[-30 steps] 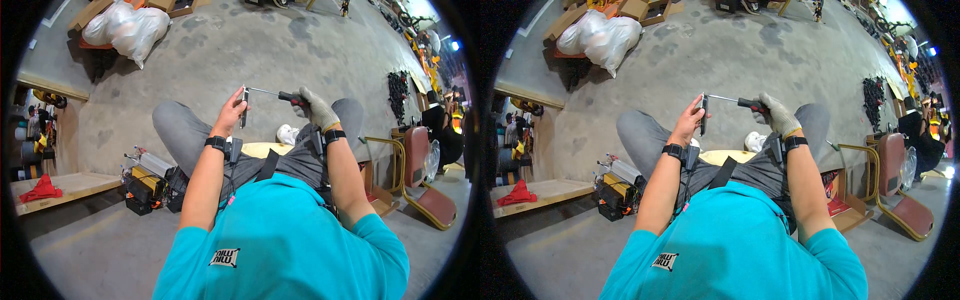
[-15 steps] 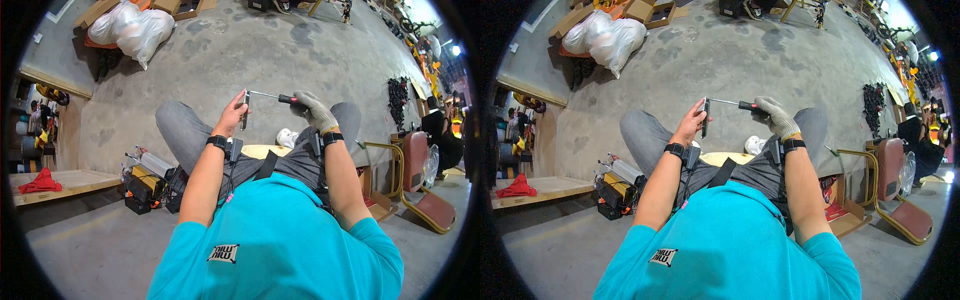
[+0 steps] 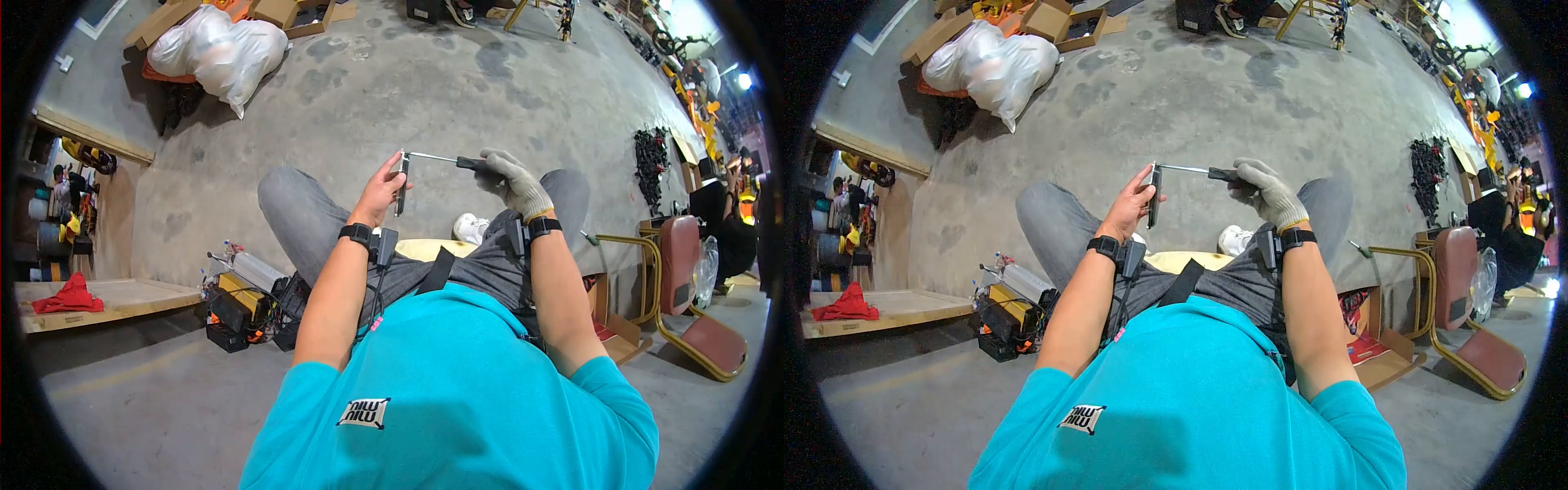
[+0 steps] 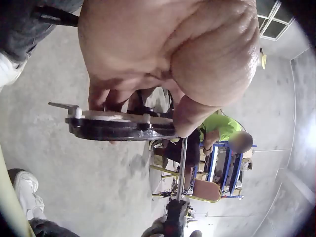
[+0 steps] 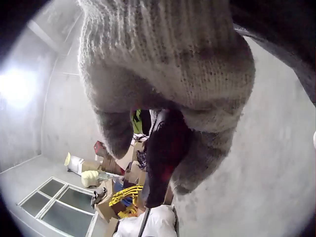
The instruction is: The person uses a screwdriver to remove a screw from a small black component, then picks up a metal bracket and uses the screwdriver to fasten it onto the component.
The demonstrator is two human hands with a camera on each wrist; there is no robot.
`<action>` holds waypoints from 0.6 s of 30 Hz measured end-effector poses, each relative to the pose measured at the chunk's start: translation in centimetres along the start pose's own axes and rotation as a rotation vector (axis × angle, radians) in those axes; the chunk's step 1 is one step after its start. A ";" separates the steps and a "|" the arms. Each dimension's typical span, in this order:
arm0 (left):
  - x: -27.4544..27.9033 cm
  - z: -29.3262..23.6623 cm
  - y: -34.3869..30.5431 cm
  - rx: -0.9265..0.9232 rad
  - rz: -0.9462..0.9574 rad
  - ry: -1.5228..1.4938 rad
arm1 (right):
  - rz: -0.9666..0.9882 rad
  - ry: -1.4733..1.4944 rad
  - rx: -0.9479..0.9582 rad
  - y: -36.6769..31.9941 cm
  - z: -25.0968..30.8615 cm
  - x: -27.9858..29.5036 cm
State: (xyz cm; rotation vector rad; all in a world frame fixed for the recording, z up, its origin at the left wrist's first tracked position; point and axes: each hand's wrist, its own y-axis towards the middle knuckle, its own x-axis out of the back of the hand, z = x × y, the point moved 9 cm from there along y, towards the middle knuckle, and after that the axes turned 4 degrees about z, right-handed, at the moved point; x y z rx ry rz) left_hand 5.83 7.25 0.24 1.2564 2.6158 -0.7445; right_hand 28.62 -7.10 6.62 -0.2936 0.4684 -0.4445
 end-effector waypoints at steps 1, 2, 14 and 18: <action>0.1 0.1 0.0 0.003 -0.006 0.006 | 0.004 0.028 -0.076 -0.1 -0.6 0.0; 0.3 0.1 0.0 0.005 -0.012 0.013 | 0.008 0.057 -0.152 -0.2 -1.2 -0.1; 0.1 -0.2 0.1 -0.014 -0.015 -0.013 | -0.029 0.031 -0.023 0.3 -0.5 1.2; 0.3 -0.1 0.1 -0.010 -0.024 -0.017 | -0.061 0.045 -0.024 0.3 -0.6 1.3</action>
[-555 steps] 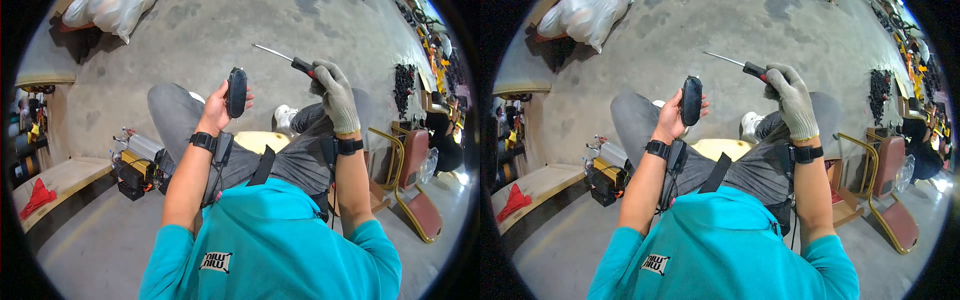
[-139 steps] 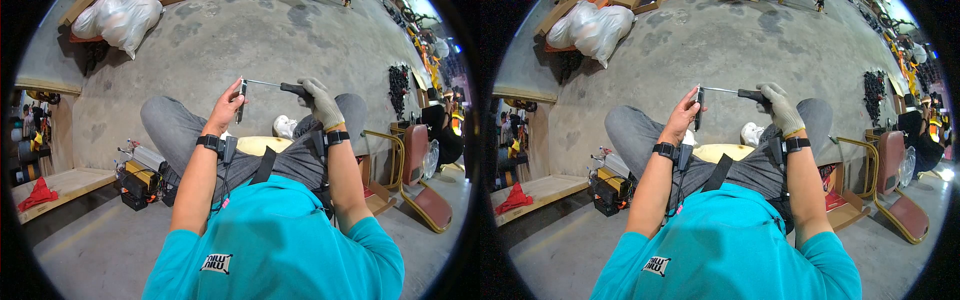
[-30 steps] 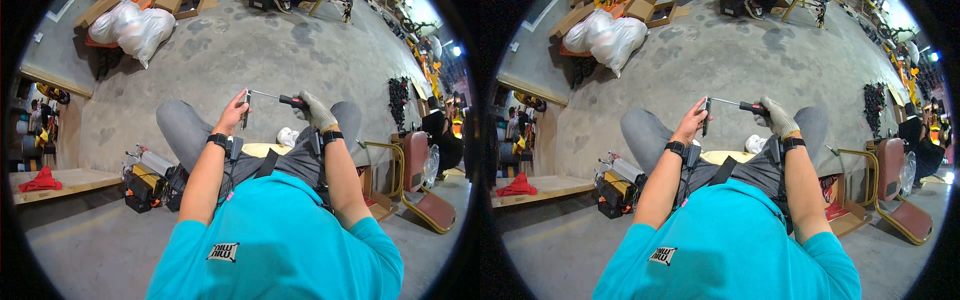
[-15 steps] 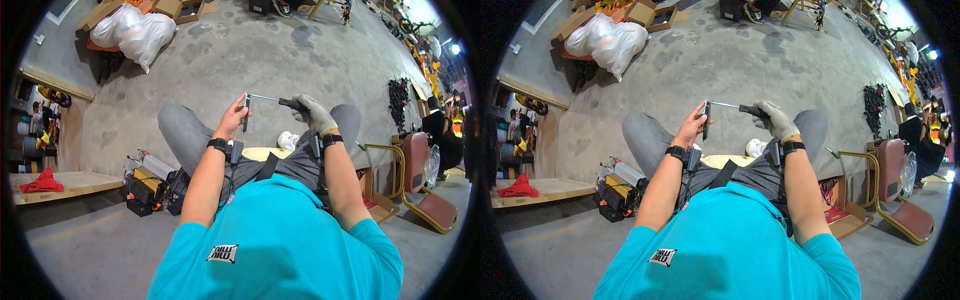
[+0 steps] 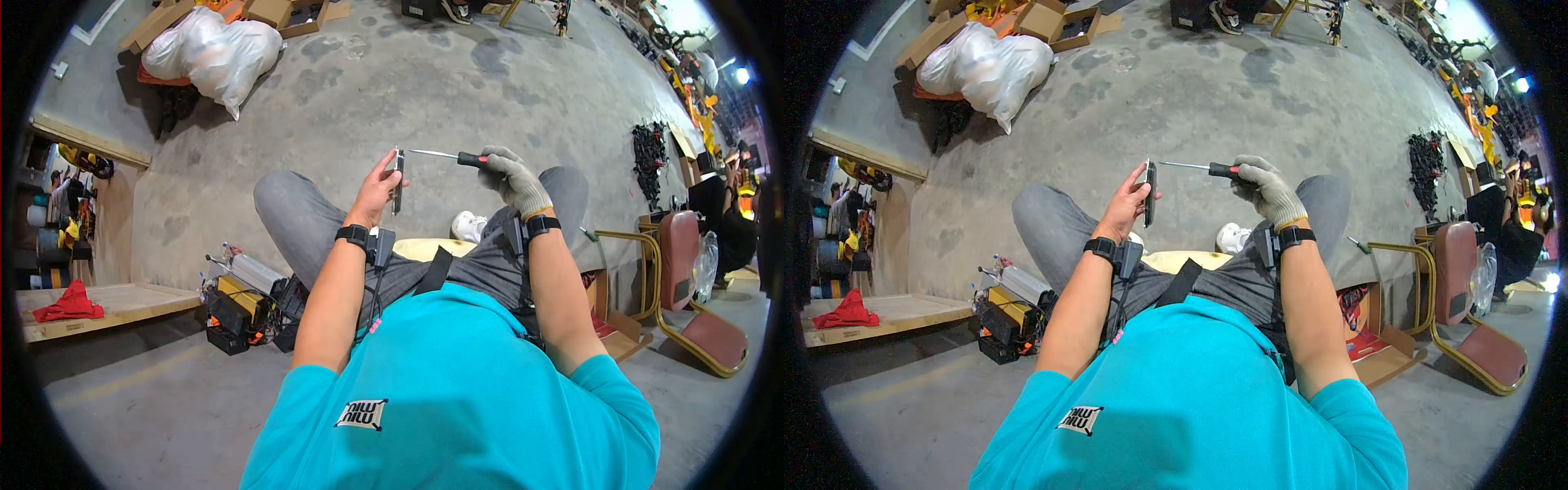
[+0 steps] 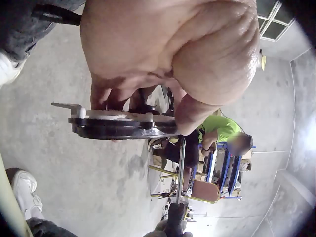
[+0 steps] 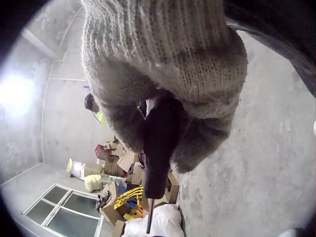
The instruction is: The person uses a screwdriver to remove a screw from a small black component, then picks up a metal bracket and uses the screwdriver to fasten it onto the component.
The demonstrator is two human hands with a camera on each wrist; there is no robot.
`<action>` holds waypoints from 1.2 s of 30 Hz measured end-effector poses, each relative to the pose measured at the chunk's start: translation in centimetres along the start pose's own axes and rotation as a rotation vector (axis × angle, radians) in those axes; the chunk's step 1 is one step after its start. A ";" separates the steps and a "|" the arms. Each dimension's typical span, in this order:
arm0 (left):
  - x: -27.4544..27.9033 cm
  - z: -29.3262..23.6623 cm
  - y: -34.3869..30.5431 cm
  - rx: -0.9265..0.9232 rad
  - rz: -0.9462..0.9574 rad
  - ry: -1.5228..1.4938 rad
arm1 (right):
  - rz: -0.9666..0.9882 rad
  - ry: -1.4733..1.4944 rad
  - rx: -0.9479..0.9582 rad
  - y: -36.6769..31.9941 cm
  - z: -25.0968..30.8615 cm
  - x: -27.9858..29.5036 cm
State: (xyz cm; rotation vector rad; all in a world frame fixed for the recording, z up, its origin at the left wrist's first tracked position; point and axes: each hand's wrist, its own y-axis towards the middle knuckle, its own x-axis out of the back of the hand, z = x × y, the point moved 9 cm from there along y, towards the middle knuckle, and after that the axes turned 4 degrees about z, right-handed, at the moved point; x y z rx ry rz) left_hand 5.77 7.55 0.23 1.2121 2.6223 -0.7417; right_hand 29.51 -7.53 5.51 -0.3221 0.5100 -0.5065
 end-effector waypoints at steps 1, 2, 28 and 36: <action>0.0 -0.1 0.0 -0.007 0.004 0.005 | 0.002 0.020 0.006 0.1 0.0 0.1; -0.1 -0.1 -0.1 -0.013 0.008 0.010 | 0.003 0.040 0.012 0.2 0.0 0.2; -3.0 1.2 0.1 -0.028 0.186 0.255 | 0.139 -0.859 0.164 2.5 -2.1 -10.0; -3.0 1.4 0.2 -0.043 0.160 0.347 | 0.092 -0.965 0.210 2.9 -2.5 -9.7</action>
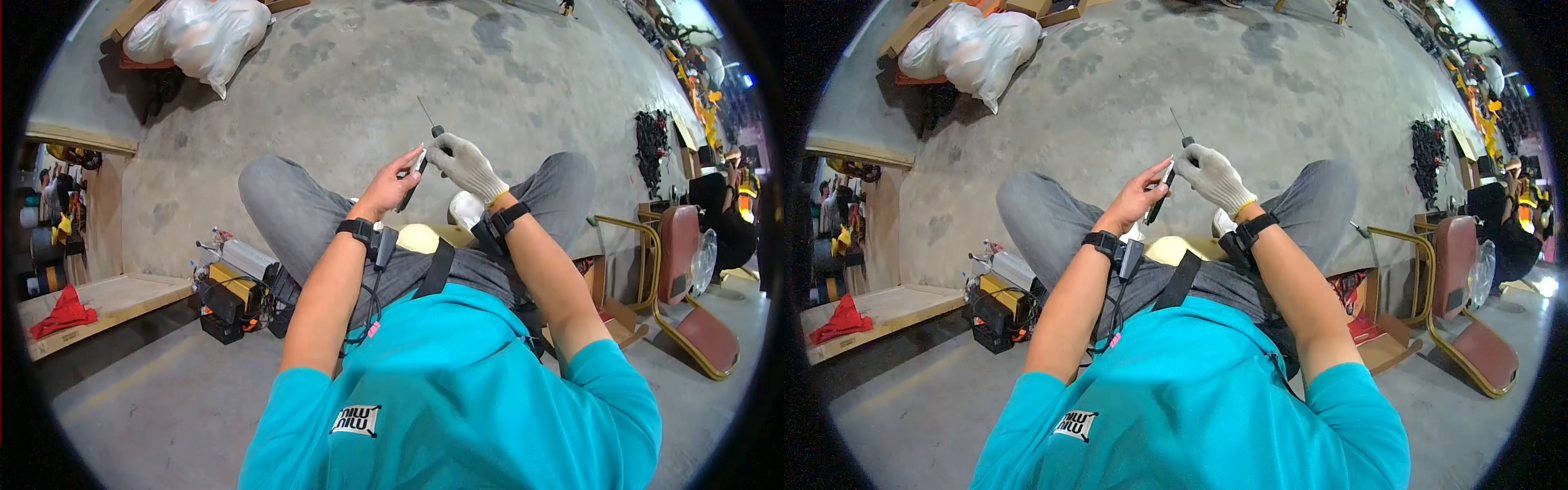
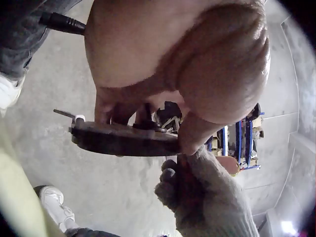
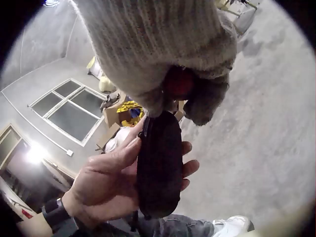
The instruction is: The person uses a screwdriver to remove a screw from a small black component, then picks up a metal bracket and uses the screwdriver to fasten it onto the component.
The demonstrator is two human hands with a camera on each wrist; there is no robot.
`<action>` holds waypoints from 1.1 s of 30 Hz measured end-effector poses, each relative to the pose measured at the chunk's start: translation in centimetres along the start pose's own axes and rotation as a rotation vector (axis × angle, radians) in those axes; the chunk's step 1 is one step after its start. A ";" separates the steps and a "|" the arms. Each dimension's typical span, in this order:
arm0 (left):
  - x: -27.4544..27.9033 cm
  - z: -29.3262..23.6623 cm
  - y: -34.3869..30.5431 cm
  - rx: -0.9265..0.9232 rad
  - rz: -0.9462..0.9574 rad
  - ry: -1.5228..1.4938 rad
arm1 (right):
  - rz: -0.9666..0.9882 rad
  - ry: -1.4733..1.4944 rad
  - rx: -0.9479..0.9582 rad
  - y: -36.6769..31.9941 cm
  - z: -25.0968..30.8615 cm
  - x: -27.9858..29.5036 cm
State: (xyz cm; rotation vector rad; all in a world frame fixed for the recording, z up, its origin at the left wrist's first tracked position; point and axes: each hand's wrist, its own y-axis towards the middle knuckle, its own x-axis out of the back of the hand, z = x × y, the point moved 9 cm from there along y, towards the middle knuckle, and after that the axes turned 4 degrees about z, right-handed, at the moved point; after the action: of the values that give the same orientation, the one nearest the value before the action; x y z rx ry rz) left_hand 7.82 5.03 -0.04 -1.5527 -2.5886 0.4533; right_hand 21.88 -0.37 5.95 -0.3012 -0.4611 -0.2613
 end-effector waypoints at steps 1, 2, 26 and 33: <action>0.0 0.0 0.0 0.002 0.001 0.000 | -0.005 -0.033 0.012 0.1 0.0 0.0; 0.0 0.2 0.0 0.018 0.007 -0.017 | -0.004 -0.032 0.011 0.2 -0.2 -0.1; 2.6 1.9 -0.4 0.222 -0.227 -0.294 | 0.101 0.208 -0.468 -0.1 -10.7 -0.7; 3.4 2.0 -0.8 0.218 -0.310 -0.346 | -0.065 0.280 -0.456 0.0 -10.7 1.2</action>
State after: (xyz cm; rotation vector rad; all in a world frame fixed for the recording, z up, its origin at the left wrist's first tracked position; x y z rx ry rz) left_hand 5.06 7.30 -1.96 -1.0571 -2.8367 1.0053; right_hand 27.13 -4.24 -2.61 -0.6849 -0.1292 -0.4664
